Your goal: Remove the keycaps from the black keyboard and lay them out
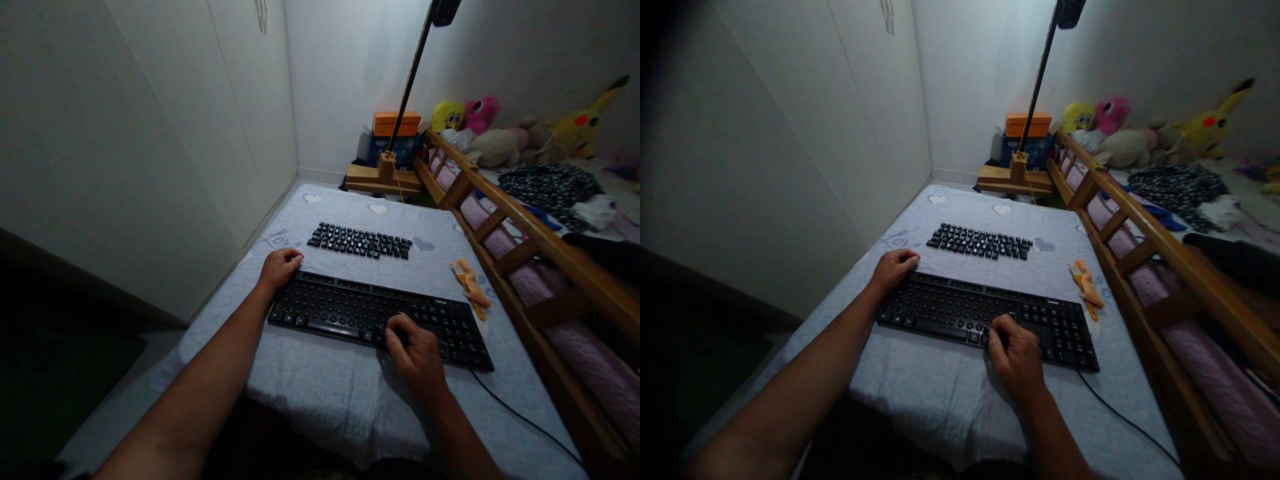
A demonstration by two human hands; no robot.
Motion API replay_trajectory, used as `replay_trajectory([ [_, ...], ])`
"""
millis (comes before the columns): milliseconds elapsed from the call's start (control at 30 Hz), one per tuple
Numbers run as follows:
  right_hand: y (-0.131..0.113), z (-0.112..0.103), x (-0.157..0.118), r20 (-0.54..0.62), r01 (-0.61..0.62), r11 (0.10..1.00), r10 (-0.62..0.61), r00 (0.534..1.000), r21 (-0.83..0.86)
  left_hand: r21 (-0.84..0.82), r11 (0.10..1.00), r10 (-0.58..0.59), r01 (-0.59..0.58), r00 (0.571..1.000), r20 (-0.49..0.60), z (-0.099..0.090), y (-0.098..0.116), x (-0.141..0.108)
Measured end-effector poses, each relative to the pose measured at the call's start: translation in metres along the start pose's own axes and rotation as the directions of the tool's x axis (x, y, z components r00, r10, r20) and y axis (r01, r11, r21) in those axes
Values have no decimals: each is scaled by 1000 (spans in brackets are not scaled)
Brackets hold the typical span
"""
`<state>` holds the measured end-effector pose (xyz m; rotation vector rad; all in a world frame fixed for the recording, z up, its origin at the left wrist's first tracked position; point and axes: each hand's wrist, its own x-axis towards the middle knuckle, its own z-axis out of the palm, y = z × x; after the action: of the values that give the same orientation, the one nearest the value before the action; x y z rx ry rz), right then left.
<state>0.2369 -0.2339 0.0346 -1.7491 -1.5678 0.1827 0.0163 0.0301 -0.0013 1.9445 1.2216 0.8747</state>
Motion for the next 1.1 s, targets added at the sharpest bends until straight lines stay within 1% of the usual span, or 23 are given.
replay_trajectory([
  [233,1,-3,-4,-34,-8,1000,7,999,-18,-14,1000,-2,2,1000,3,1,-2,0],
  [367,2,-2,-5,-66,-26,999,24,998,-40,4,1000,-2,2,1000,6,1,-2,1],
  [500,3,-2,-4,-73,-26,998,22,997,-55,13,1000,3,-3,1000,7,0,-1,1],
  [600,1,-4,2,-56,-35,998,32,998,-54,11,1000,8,-8,1000,4,1,-2,1],
  [733,-3,-6,11,4,-80,995,80,997,-62,5,1000,6,-6,1000,6,2,-3,1],
  [867,-4,-8,18,84,-151,986,156,984,-64,-6,1000,1,0,1000,11,2,-3,1],
  [1000,-3,-14,25,208,-230,971,238,949,-60,-6,1000,3,-3,1000,7,2,-3,1],
  [1100,-2,-23,30,305,-227,971,239,922,-75,7,1000,4,-4,1000,2,1,-2,1],
])
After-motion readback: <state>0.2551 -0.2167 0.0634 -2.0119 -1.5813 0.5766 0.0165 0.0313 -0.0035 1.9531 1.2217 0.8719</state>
